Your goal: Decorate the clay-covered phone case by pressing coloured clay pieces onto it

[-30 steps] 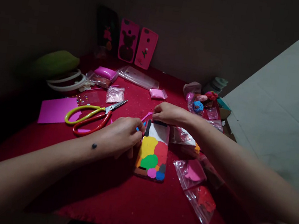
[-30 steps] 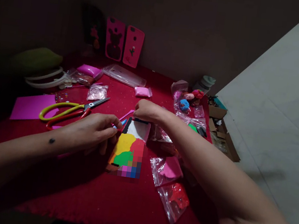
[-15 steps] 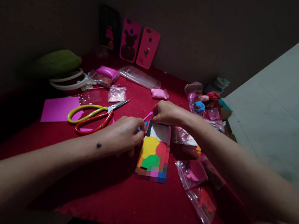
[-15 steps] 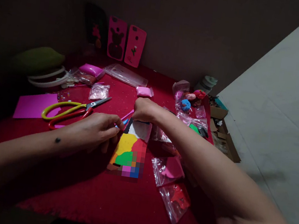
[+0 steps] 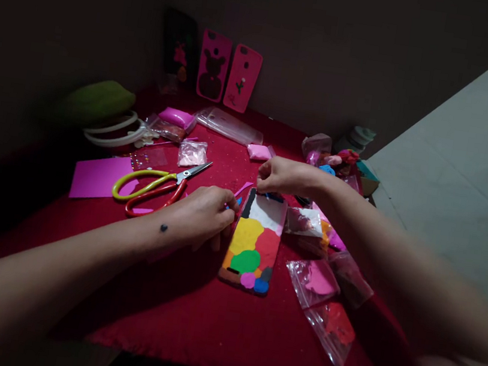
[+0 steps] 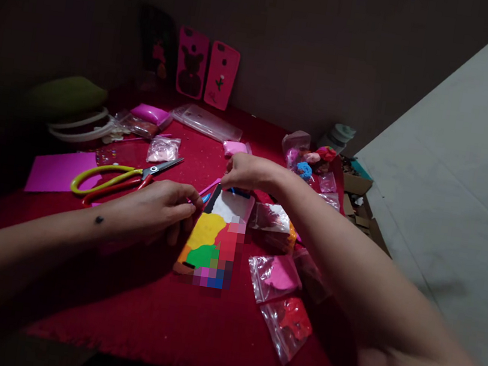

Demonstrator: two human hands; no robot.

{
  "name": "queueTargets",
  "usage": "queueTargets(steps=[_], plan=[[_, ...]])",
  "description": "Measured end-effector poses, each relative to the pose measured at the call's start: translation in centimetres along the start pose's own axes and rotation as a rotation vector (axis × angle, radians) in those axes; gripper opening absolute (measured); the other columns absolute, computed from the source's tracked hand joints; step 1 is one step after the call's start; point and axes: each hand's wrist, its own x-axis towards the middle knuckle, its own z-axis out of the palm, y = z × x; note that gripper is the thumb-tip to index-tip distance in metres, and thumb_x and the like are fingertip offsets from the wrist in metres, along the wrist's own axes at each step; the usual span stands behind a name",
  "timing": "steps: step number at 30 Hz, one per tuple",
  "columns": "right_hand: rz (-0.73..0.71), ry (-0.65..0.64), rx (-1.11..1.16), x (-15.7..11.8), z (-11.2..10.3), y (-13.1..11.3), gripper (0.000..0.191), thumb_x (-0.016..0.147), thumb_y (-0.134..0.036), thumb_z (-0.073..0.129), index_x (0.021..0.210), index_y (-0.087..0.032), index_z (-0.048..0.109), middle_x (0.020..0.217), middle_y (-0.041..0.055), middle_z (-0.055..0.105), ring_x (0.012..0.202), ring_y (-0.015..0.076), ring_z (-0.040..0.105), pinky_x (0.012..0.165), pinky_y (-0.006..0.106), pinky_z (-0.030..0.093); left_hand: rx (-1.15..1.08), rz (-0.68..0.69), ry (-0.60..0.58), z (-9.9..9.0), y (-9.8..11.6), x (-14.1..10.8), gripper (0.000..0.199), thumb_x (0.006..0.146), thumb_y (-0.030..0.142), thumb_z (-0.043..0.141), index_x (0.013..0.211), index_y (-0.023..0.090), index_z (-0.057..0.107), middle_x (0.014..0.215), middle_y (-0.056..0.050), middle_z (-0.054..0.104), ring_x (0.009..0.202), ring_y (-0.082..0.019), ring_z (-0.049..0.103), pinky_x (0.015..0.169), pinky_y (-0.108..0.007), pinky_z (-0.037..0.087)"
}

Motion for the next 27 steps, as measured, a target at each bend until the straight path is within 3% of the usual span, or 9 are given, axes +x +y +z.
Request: queueTargets(steps=[3,6,10,14,16,18,20,23,27], plan=[[0.002,0.036,0.242,0.0,-0.1,0.7,0.011,0.067,-0.012,0.058,0.061,-0.016,0.051,0.055,-0.0034,0.043,0.051,0.0079,0.035,0.049,0.025,0.025,-0.164,0.001,-0.038,-0.1,-0.3,0.2,0.015,0.080,0.026,0.050,0.086,0.015,0.058,0.049,-0.001,0.061,0.031,-0.010,0.044,0.031,-0.020,0.028],[0.064,0.039,0.493,-0.4,-0.1,1.7,0.003,0.066,-0.015,0.056,0.063,-0.016,0.055,0.057,-0.0003,0.051,0.052,0.0107,0.043,0.052,0.025,0.034,-0.287,0.027,-0.072,-0.1,-0.7,0.6,0.022,0.083,0.035,0.051,0.080,0.015,0.060,0.058,-0.004,0.064,0.035,-0.009,0.045,0.033,-0.021,0.025],[0.139,0.022,0.770,-2.0,-0.3,3.8,0.005,0.062,-0.017,0.058,0.064,-0.013,0.060,0.057,0.0024,0.055,0.052,0.0128,0.049,0.053,0.026,0.041,-0.463,0.059,-0.116,-0.3,-0.9,1.0,0.031,0.088,0.044,0.047,0.090,0.016,0.061,0.072,-0.005,0.066,0.040,-0.007,0.045,0.037,-0.021,0.025],[0.075,0.155,1.017,-4.7,0.0,5.7,0.004,0.065,-0.020,0.057,0.063,-0.017,0.055,0.058,-0.0015,0.056,0.056,0.0104,0.052,0.063,0.024,0.047,-0.808,0.156,-0.196,-1.3,-0.3,0.7,0.038,0.088,0.051,0.053,0.095,0.015,0.064,0.065,-0.002,0.060,0.045,-0.006,0.045,0.042,-0.019,0.030],[0.037,0.255,1.272,-6.1,0.6,6.0,0.002,0.065,-0.017,0.056,0.067,-0.018,0.056,0.068,0.0002,0.064,0.071,0.0144,0.062,0.078,0.031,0.052,-0.928,0.247,-0.194,-1.7,0.0,0.4,0.040,0.088,0.052,0.053,0.090,0.014,0.066,0.066,-0.003,0.060,0.053,-0.009,0.052,0.047,-0.019,0.037],[0.110,0.341,1.536,-7.3,1.5,6.0,0.006,0.068,-0.017,0.054,0.071,-0.018,0.059,0.076,0.0038,0.069,0.081,0.0200,0.066,0.083,0.040,0.053,-0.986,0.315,-0.215,-1.9,0.2,0.1,0.043,0.088,0.054,0.052,0.087,0.014,0.066,0.071,-0.005,0.062,0.062,-0.013,0.057,0.051,-0.022,0.043],[0.151,0.463,1.694,-8.0,2.6,5.8,0.013,0.068,-0.015,0.051,0.077,-0.017,0.061,0.081,0.0067,0.071,0.086,0.0231,0.068,0.084,0.045,0.054,-1.026,0.351,-0.270,-1.9,0.3,-0.1,0.041,0.086,0.052,0.056,0.089,0.013,0.067,0.076,-0.006,0.064,0.069,-0.014,0.059,0.057,-0.024,0.048],[0.109,0.514,1.810,-8.5,4.1,5.7,0.023,0.069,-0.013,0.050,0.089,-0.016,0.063,0.089,0.0085,0.073,0.094,0.0269,0.068,0.088,0.053,0.052,-1.057,0.403,-0.310,-1.6,0.3,-0.4,0.025,0.082,0.036,0.067,0.093,0.013,0.068,0.083,-0.006,0.066,0.075,-0.015,0.061,0.063,-0.025,0.051],[0.121,0.601,1.859,-8.6,5.6,5.5,0.031,0.066,-0.011,0.051,0.094,-0.016,0.062,0.093,0.0081,0.073,0.100,0.0258,0.066,0.094,0.050,0.050,-1.042,0.413,-0.269,-1.4,0.3,-0.6,0.012,0.077,0.023,0.070,0.086,0.014,0.068,0.078,-0.005,0.065,0.069,-0.015,0.062,0.063,-0.025,0.052]])
